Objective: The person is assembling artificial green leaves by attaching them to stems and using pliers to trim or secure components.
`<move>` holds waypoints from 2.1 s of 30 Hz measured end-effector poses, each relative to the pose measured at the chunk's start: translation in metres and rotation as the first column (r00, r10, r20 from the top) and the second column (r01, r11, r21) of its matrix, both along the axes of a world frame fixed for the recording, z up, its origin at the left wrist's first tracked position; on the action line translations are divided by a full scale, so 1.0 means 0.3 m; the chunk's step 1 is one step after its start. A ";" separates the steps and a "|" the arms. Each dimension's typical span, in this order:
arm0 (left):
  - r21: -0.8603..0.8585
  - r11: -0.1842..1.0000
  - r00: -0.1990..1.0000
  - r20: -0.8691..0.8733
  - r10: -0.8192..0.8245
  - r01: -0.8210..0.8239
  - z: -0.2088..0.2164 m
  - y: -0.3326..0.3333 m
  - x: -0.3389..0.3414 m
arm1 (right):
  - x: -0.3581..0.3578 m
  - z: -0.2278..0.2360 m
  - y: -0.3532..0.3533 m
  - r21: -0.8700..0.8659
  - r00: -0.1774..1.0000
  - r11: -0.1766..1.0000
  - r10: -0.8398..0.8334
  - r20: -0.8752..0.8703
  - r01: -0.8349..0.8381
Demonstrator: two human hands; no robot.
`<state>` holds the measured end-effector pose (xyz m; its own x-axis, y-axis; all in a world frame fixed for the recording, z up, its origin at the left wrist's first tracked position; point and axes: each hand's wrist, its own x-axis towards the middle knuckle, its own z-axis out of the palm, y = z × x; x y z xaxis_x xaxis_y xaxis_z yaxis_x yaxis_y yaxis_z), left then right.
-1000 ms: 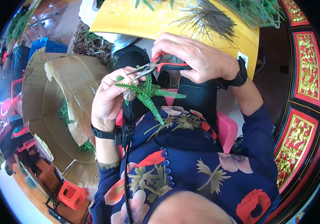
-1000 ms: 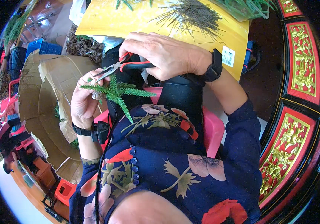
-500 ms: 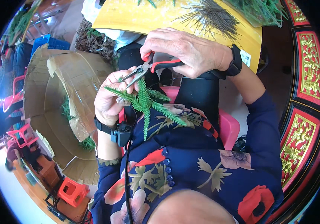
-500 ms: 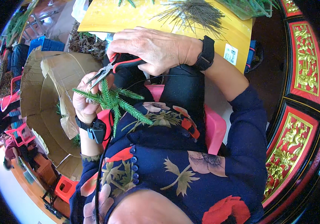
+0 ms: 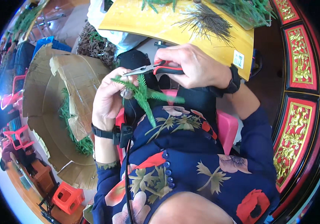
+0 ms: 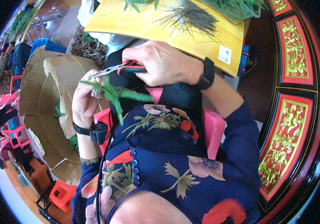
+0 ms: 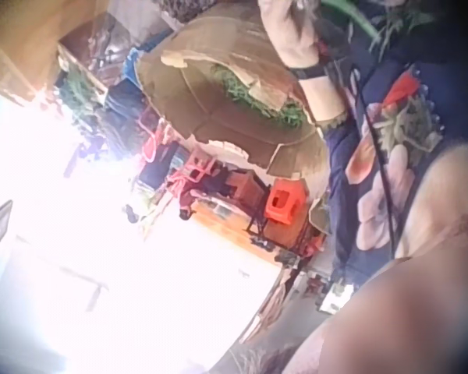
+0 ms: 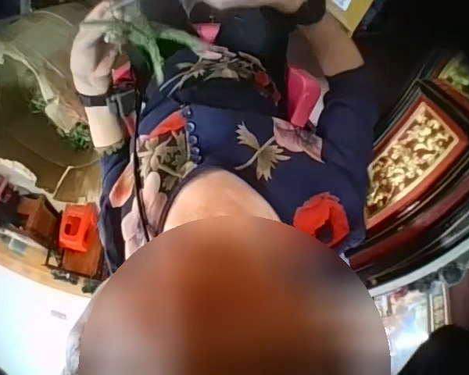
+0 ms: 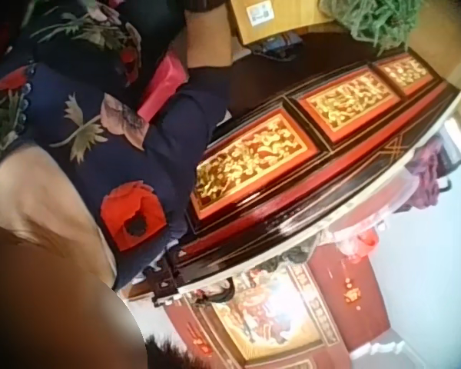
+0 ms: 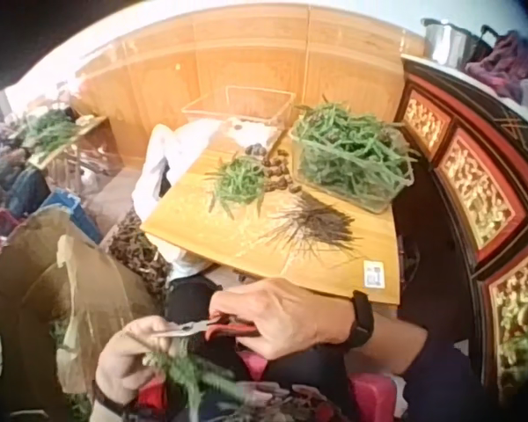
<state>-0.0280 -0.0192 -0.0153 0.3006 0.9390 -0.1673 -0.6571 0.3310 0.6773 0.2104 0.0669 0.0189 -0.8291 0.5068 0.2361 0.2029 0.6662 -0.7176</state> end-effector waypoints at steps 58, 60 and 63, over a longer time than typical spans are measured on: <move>0.037 0.961 0.818 0.534 0.214 -0.275 -0.191 -0.501 -0.411 | -0.688 -0.096 -0.229 0.169 0.852 0.846 0.520 -0.051 -0.506; 0.016 0.947 0.827 0.492 0.271 -0.320 -0.168 -0.505 -0.410 | -0.687 -0.100 -0.228 0.154 0.851 0.845 0.523 -0.047 -0.512; -0.013 0.914 0.838 0.393 0.378 -0.406 -0.118 -0.508 -0.408 | -0.666 -0.102 -0.242 0.111 0.896 0.891 0.443 -0.010 -0.440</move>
<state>-0.1503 -0.1716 -0.0508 -0.0684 0.9965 -0.0481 -0.9319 -0.0467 0.3598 0.0106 -0.0058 -0.0116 -0.9521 0.0617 0.2994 -0.1529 0.7520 -0.6412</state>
